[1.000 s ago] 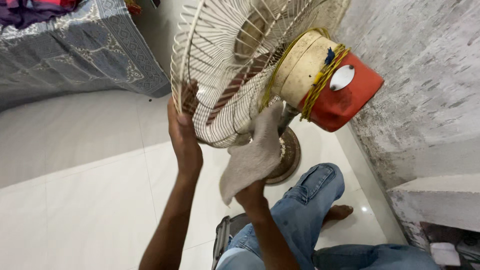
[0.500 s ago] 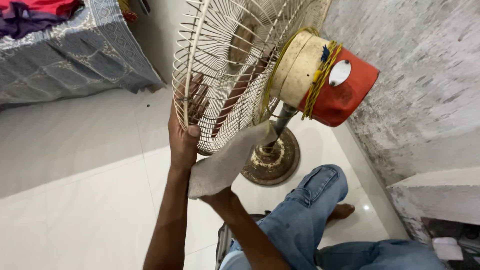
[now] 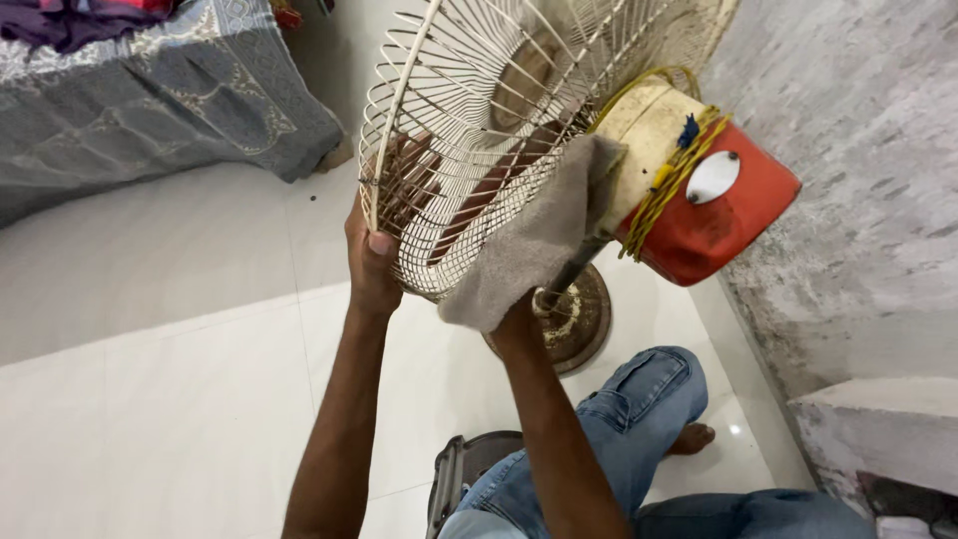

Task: The person cleans a standing electric fan using a cloth. They wipe the motor housing, the metal cage, and the fan blades while sitting on the floor.

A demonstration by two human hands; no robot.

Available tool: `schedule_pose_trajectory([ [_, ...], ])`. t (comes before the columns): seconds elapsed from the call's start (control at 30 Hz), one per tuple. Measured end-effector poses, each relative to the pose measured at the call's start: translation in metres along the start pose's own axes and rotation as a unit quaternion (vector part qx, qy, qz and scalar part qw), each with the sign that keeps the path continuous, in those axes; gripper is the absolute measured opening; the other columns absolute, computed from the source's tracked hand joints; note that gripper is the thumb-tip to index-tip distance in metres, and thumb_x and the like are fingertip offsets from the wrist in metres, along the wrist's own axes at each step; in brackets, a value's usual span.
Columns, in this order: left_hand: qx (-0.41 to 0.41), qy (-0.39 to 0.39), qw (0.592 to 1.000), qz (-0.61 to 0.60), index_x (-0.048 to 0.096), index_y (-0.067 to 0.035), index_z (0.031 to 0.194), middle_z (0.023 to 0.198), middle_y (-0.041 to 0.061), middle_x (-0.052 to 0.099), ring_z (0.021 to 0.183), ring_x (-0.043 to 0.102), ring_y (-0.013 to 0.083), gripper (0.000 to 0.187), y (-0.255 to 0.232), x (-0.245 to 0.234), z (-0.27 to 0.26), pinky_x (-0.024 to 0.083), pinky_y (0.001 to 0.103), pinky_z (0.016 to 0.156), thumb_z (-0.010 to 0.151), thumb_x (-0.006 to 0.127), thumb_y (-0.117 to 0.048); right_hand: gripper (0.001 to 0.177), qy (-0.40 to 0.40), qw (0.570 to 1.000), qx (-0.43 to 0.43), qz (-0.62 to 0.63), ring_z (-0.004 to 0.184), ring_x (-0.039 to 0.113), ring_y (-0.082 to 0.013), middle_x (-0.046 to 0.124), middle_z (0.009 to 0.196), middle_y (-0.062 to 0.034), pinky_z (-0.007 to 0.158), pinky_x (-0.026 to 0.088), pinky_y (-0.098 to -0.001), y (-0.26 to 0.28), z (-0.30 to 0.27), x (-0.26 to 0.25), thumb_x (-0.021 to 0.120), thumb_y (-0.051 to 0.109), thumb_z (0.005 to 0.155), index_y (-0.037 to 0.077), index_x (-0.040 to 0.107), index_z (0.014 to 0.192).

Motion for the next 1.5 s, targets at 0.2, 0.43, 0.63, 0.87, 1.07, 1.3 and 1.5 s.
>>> schedule_pose_trajectory([
  [0.2,-0.008,-0.014,1.000,0.021,0.036,0.010,0.155,0.152,0.025,0.051,0.143,0.051,0.0340,0.118,-0.006,0.006,-0.005,0.043,0.047,0.121,0.088,0.056,-0.085,0.053,-0.242,0.959,0.150,0.012,0.113,0.052,-0.0261,0.049,0.130,-0.0181,0.095,0.045,-0.0384,0.043,0.060,-0.035,0.063,0.024,0.097,0.003,0.039,0.140],
  [0.43,-0.020,-0.002,1.000,0.023,0.036,0.010,0.154,0.150,0.025,0.053,0.141,0.053,0.0344,0.120,-0.011,0.010,0.005,0.045,0.048,0.119,0.086,0.055,-0.087,0.064,-0.369,0.889,0.271,0.023,0.124,0.046,-0.0292,0.042,0.139,-0.0216,0.105,0.040,-0.0421,0.037,0.037,-0.043,0.066,0.029,0.099,0.003,0.031,0.146],
  [0.63,-0.033,0.006,0.999,0.015,0.036,0.010,0.154,0.148,0.026,0.054,0.139,0.054,0.0347,0.122,-0.015,0.013,0.010,0.046,0.049,0.118,0.085,0.055,-0.088,0.073,-0.439,0.834,0.334,-0.001,0.133,0.042,-0.0318,0.035,0.146,-0.0247,0.113,0.036,-0.0452,0.010,0.011,-0.058,0.069,0.034,0.101,0.004,0.025,0.151],
  [0.87,-0.025,-0.003,0.999,0.028,0.038,0.010,0.152,0.147,0.025,0.056,0.138,0.054,0.0345,0.121,0.000,0.005,0.004,0.047,0.049,0.116,0.085,0.050,-0.090,0.085,-0.541,0.718,0.438,0.017,0.143,0.036,-0.0348,0.028,0.155,-0.0282,0.122,0.031,-0.0489,-0.061,-0.048,-0.028,0.072,0.039,0.104,0.004,0.017,0.158],
  [1.07,-0.019,-0.025,0.998,0.062,0.042,0.010,0.150,0.147,0.025,0.057,0.139,0.054,0.0345,0.121,0.004,0.004,-0.001,0.047,0.048,0.117,0.085,0.046,-0.092,0.090,-0.720,0.537,0.438,0.038,0.149,0.035,-0.0340,0.026,0.158,-0.0278,0.129,0.029,-0.0497,-0.110,-0.091,-0.011,0.072,0.047,0.106,0.007,0.012,0.161],
  [1.3,-0.011,-0.008,1.000,0.014,0.036,0.011,0.153,0.152,0.028,0.052,0.140,0.056,0.0359,0.123,0.002,0.007,0.010,0.049,0.047,0.119,0.085,0.052,-0.090,0.087,-0.602,0.712,0.357,0.051,0.114,0.059,-0.0260,0.054,0.125,-0.0189,0.114,0.045,-0.0468,-0.004,-0.020,-0.057,0.060,0.052,0.088,-0.004,0.032,0.148],
  [1.5,-0.027,-0.015,0.997,-0.068,0.039,0.011,0.151,0.141,0.024,0.057,0.128,0.060,0.0309,0.118,0.027,-0.005,0.008,0.054,0.046,0.107,0.084,0.063,-0.084,0.073,-0.694,0.587,0.416,0.019,0.123,0.053,-0.0293,0.046,0.138,-0.0240,0.114,0.046,-0.0470,0.050,-0.001,-0.007,0.058,0.032,0.104,-0.009,0.023,0.154],
])
Point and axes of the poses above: each hand's wrist, its own z-axis towards the middle knuckle, its own x-axis out of the palm, y = z × x, the point moved 3 cm from there along z, towards the middle knuckle
